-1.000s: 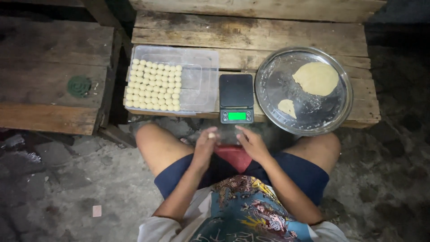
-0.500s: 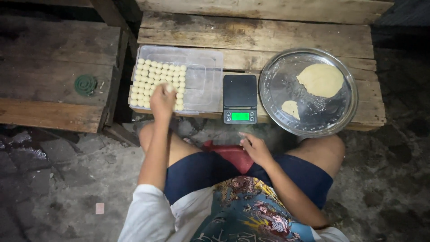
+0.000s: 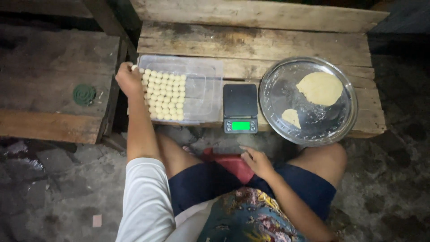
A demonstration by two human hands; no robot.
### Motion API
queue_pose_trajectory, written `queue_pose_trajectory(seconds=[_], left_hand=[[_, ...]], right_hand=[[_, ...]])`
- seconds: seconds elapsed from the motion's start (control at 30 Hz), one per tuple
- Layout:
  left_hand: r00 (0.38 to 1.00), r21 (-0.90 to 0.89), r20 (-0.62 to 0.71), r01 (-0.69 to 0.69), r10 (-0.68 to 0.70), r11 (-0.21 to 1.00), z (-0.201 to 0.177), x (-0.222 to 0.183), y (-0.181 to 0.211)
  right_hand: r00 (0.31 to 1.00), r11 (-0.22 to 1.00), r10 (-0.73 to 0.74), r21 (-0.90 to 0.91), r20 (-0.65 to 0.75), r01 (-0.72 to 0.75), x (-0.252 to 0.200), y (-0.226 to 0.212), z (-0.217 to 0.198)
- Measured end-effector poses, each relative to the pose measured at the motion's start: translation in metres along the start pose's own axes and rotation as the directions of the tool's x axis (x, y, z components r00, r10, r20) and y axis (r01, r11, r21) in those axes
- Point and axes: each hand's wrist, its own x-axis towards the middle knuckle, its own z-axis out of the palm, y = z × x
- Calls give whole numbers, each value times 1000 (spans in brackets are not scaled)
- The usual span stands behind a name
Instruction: Portioning dough by weight using a digital scale and rolling the portions into small balls.
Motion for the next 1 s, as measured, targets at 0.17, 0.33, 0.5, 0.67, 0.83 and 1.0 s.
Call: queue_pose_trajectory(seconds=[0.17,0.33,0.5,0.67,0.83,1.0], left_hand=[[1000,-63,4,2,-1,998,16,5,-4],[993,-12,84,-85,85,996,12,9,12],[969,248,114,-239,217,939,11,4,27],[850,498,25,-467,526,731,28,8,11],[785,577,45,-526,618,625,54,8,-12],[794,549,208,-578,571,603,45,1,-14]], right_hand=[[999,999,-11,35,30,10,-2,-8,-5],[999,998,-39,45,15,38,6,14,0],[1000,998,-25,52,-10,26,-3,11,-2],[999,999,-34,37,-32,35,-6,18,4],[997,998,-47,47,-56,50,-9,8,1],[997,998,-48,46,-54,51,-8,10,4]])
